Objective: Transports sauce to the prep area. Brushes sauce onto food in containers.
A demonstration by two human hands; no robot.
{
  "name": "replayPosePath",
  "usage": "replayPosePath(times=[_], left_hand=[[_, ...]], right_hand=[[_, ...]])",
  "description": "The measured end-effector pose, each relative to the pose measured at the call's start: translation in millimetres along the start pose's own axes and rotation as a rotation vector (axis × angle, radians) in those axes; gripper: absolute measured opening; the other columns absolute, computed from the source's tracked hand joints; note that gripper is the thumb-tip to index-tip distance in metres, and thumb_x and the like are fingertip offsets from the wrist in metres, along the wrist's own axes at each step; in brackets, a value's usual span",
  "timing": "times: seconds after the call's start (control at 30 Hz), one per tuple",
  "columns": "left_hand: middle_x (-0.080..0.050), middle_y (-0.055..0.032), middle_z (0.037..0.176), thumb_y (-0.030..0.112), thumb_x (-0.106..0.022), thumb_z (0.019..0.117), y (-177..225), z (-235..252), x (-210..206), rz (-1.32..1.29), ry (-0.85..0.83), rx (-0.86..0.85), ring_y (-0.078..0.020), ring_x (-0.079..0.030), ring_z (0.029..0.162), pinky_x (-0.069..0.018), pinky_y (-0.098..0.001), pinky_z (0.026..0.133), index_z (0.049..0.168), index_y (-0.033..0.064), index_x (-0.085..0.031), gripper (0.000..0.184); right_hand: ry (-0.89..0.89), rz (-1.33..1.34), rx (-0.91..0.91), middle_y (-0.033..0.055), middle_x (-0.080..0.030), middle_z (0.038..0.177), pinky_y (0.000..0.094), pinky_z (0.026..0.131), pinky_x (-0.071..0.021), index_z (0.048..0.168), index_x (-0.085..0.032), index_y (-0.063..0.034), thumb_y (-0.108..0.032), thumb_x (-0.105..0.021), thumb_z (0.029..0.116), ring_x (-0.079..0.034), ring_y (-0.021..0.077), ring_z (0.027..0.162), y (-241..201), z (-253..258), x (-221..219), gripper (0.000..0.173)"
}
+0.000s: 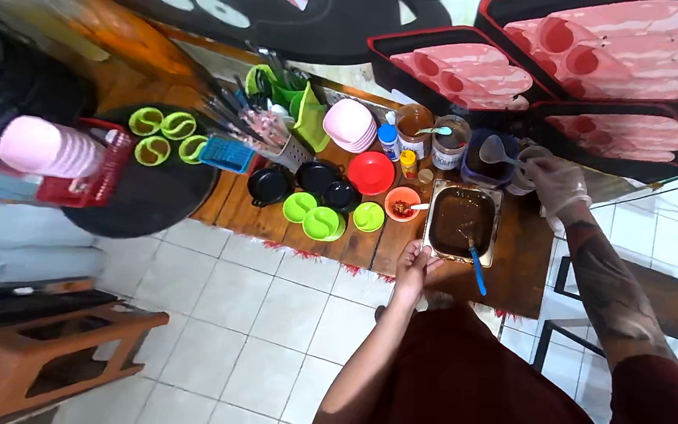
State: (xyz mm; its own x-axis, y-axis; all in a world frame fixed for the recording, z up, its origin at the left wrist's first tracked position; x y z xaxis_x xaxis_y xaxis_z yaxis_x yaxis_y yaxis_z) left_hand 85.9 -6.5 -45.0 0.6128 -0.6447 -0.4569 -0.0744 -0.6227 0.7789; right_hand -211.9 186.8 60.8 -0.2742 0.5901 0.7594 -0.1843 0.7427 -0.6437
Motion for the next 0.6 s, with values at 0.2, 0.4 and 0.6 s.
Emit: replayPosePath(times=[0.2, 0.4, 0.6], left_hand=[[-0.070, -0.0214, 0.111, 0.004, -0.050, 0.1057, 2, -79, 95, -0.110, 0.065, -0.068, -0.0338, -0.074, 0.095, -0.0637, -0.0515, 0.086, 0.126, -0.0074, -0.054, 0.024], [-0.069, -0.0193, 0.106, 0.006, -0.052, 0.1049, 16, -196, 235, -0.210, 0.194, -0.201, -0.0311, -0.073, 0.091, -0.0642, -0.0483, 0.083, 0.124, -0.0066, -0.054, 0.023], [-0.069, -0.0204, 0.108, 0.005, -0.053, 0.1047, 28, -363, 405, -0.312, 0.455, -0.348, -0.0317, -0.073, 0.092, -0.0643, -0.0479, 0.084, 0.122, -0.0072, -0.055, 0.022]], right_hand=[[-0.116, -0.500, 0.128, 0.0248, -0.068, 0.119, 0.0786, 0.086, -0.0455, 0.132, -0.065, -0.0187, -0.058, -0.042, 0.1045, -0.064, 0.0515, 0.108, -9, 1, -55, 0.054], [0.166, -0.538, 0.207, 0.0229, -0.053, 0.150, 0.0669, 0.113, -0.0360, 0.157, -0.043, -0.0132, -0.055, -0.028, 0.1065, -0.050, 0.0441, 0.138, -101, -89, -79, 0.067], [0.183, 0.153, 0.540, 0.0135, -0.065, 0.136, 0.0315, 0.109, -0.0496, 0.141, -0.059, -0.0015, -0.033, -0.053, 0.1065, -0.064, 0.0152, 0.123, -226, -292, -221, 0.047]])
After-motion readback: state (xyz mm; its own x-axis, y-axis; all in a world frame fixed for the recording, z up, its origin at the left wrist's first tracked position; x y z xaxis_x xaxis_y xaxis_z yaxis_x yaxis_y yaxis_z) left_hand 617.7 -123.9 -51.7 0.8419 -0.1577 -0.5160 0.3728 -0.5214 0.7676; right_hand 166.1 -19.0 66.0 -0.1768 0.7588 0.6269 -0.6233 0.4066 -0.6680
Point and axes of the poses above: each hand's wrist, its own z-axis towards the middle knuckle, its own x-axis out of the back of the hand, y = z × x, the point moved 3 cm from there along z, towards the middle knuckle
